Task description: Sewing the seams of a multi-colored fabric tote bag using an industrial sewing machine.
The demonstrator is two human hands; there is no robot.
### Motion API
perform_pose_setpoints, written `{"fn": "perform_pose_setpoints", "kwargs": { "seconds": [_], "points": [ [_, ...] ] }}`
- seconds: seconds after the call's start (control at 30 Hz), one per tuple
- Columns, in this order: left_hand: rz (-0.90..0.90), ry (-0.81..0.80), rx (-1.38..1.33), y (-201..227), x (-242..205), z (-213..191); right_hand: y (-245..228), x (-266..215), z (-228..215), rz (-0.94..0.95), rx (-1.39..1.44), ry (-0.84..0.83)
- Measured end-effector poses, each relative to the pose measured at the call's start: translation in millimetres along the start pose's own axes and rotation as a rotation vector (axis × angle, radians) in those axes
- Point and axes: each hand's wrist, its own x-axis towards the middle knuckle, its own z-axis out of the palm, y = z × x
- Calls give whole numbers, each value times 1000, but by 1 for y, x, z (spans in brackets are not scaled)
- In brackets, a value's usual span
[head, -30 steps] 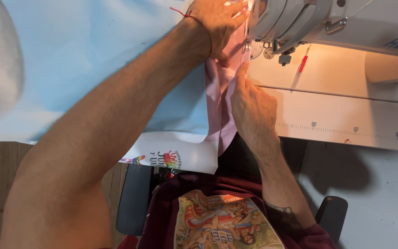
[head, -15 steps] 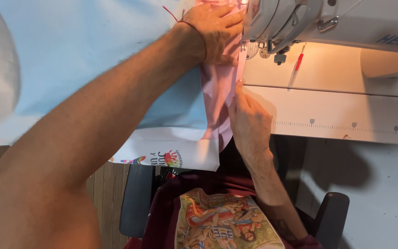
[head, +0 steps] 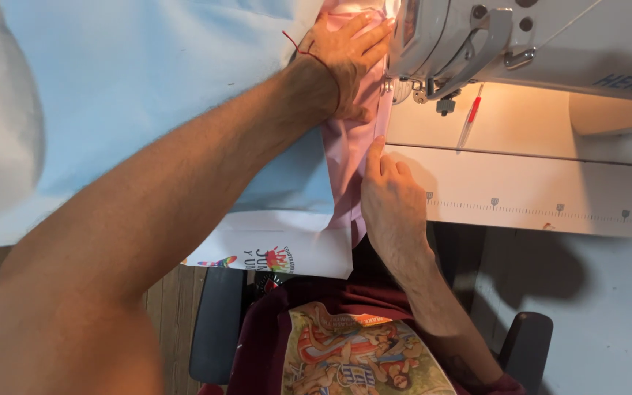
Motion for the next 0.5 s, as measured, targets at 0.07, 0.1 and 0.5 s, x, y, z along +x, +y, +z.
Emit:
{"fn": "perform_pose_setpoints", "kwargs": {
  "seconds": [0.07,0.1,0.5],
  "points": [
    [4,-6,-7,4,-1,-12,1,-2,-2,4,20,7],
    [-21,-89,29,7,-4,-24,1,-2,-3,11,58,18],
    [-74,-242,-45,-7,11,-25,5,6,2,1,50,32]
  ]
}}
